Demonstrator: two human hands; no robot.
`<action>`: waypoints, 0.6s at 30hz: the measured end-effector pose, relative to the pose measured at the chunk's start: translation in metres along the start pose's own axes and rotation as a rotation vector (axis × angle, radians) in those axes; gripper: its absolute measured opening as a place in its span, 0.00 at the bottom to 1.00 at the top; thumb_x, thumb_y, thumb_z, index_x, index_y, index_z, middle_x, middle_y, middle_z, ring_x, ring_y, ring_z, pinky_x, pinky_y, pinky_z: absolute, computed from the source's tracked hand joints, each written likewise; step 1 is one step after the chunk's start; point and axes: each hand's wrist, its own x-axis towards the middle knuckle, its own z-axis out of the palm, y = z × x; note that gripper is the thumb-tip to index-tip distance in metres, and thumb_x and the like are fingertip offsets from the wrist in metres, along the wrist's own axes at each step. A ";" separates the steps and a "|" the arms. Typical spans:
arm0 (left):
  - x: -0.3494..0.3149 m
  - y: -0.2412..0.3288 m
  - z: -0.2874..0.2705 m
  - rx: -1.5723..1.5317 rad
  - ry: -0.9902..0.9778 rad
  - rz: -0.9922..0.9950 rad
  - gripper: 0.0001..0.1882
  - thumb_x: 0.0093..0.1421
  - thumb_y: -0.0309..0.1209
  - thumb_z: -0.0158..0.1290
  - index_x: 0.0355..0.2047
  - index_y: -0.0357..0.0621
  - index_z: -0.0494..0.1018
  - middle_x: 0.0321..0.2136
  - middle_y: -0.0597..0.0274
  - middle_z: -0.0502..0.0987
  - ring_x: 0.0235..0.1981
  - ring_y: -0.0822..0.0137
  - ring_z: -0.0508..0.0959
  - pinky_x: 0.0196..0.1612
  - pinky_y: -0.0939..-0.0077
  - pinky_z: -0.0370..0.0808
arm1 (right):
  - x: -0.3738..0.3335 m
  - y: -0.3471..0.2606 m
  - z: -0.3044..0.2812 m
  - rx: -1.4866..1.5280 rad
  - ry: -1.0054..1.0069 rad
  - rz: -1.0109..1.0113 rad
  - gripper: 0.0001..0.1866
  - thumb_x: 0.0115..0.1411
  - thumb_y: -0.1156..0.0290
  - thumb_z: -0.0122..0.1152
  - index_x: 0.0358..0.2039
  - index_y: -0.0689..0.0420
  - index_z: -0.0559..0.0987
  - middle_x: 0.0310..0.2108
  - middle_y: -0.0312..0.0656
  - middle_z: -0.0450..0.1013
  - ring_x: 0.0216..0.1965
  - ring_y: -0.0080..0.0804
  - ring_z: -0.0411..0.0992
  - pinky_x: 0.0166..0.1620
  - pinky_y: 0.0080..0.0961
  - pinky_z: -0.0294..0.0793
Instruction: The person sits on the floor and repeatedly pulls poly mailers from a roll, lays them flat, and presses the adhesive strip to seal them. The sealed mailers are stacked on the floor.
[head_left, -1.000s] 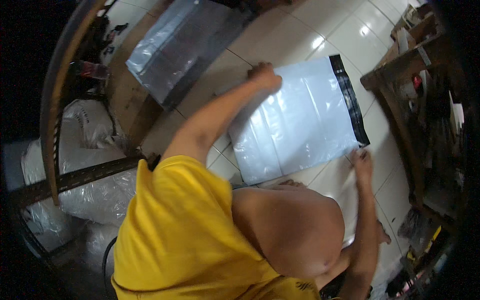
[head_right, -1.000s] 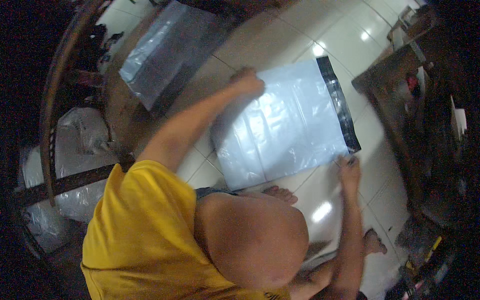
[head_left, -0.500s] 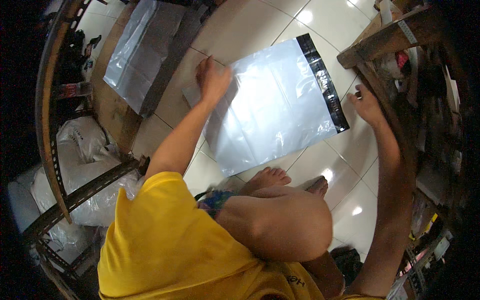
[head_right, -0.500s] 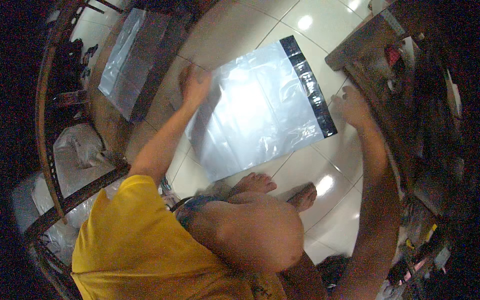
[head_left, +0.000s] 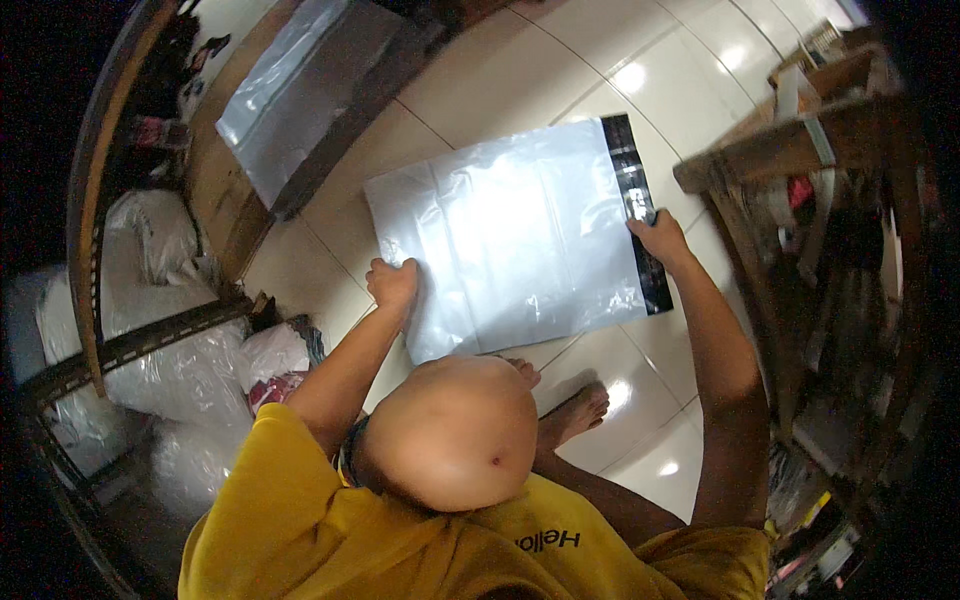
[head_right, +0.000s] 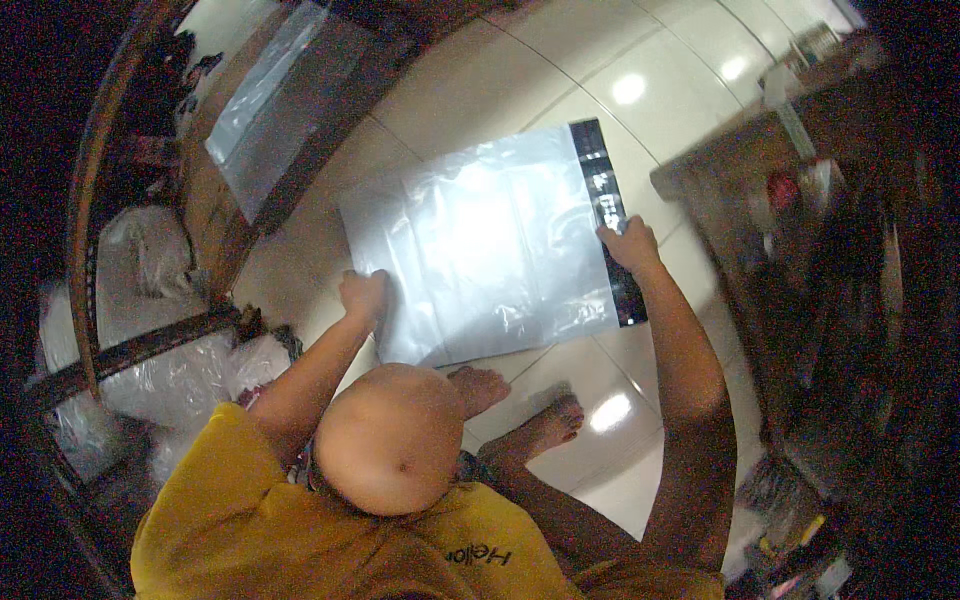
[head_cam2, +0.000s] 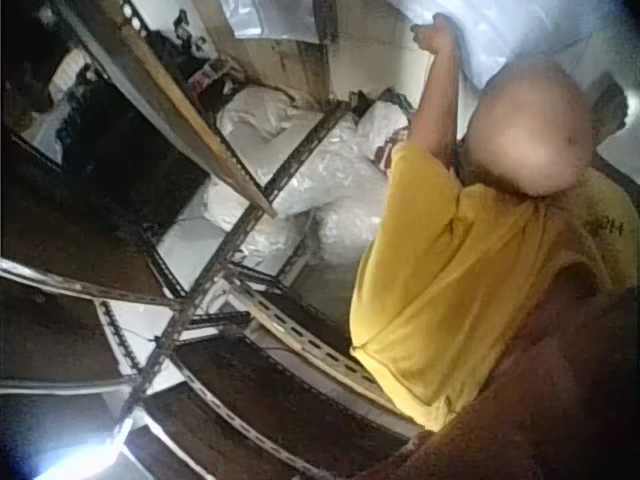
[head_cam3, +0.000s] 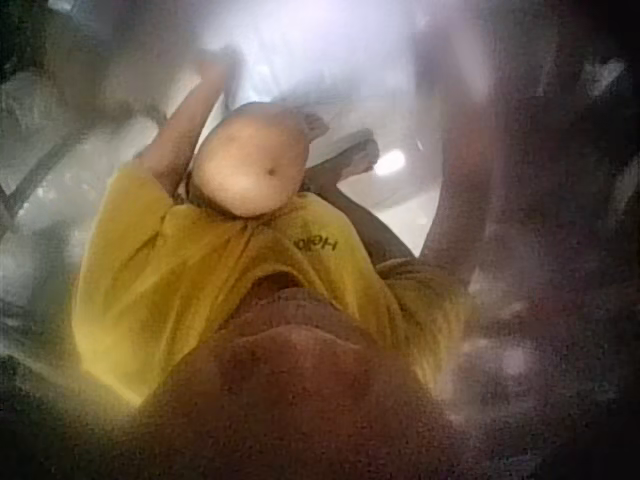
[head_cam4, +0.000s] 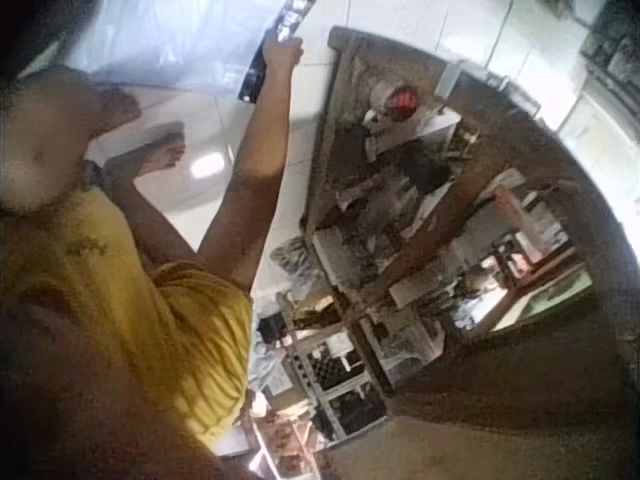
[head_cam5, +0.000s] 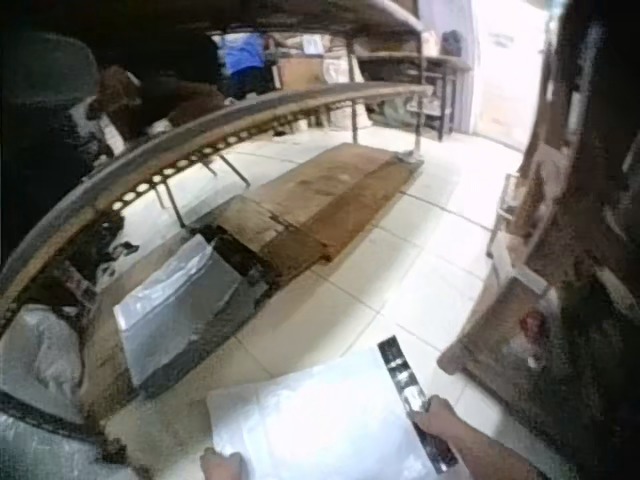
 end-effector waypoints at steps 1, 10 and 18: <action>0.001 0.000 -0.001 -0.005 -0.006 -0.008 0.39 0.49 0.45 0.59 0.55 0.27 0.66 0.53 0.31 0.69 0.55 0.38 0.71 0.60 0.54 0.68 | 0.003 0.002 0.002 0.020 -0.023 -0.003 0.41 0.51 0.43 0.67 0.47 0.72 0.74 0.45 0.66 0.75 0.49 0.58 0.76 0.53 0.45 0.74; 0.011 -0.004 -0.004 -0.194 0.041 -0.041 0.38 0.46 0.41 0.63 0.50 0.20 0.69 0.48 0.29 0.74 0.50 0.40 0.77 0.53 0.54 0.75 | -0.011 -0.001 0.000 0.426 -0.102 0.038 0.34 0.56 0.53 0.70 0.48 0.69 0.68 0.40 0.51 0.73 0.38 0.40 0.75 0.40 0.36 0.77; 0.013 0.000 -0.010 -0.352 -0.136 -0.044 0.38 0.55 0.41 0.51 0.61 0.28 0.58 0.55 0.31 0.71 0.55 0.40 0.75 0.60 0.58 0.70 | -0.019 -0.025 -0.017 0.565 -0.278 0.074 0.23 0.65 0.62 0.61 0.54 0.61 0.67 0.37 0.40 0.72 0.34 0.28 0.73 0.38 0.31 0.76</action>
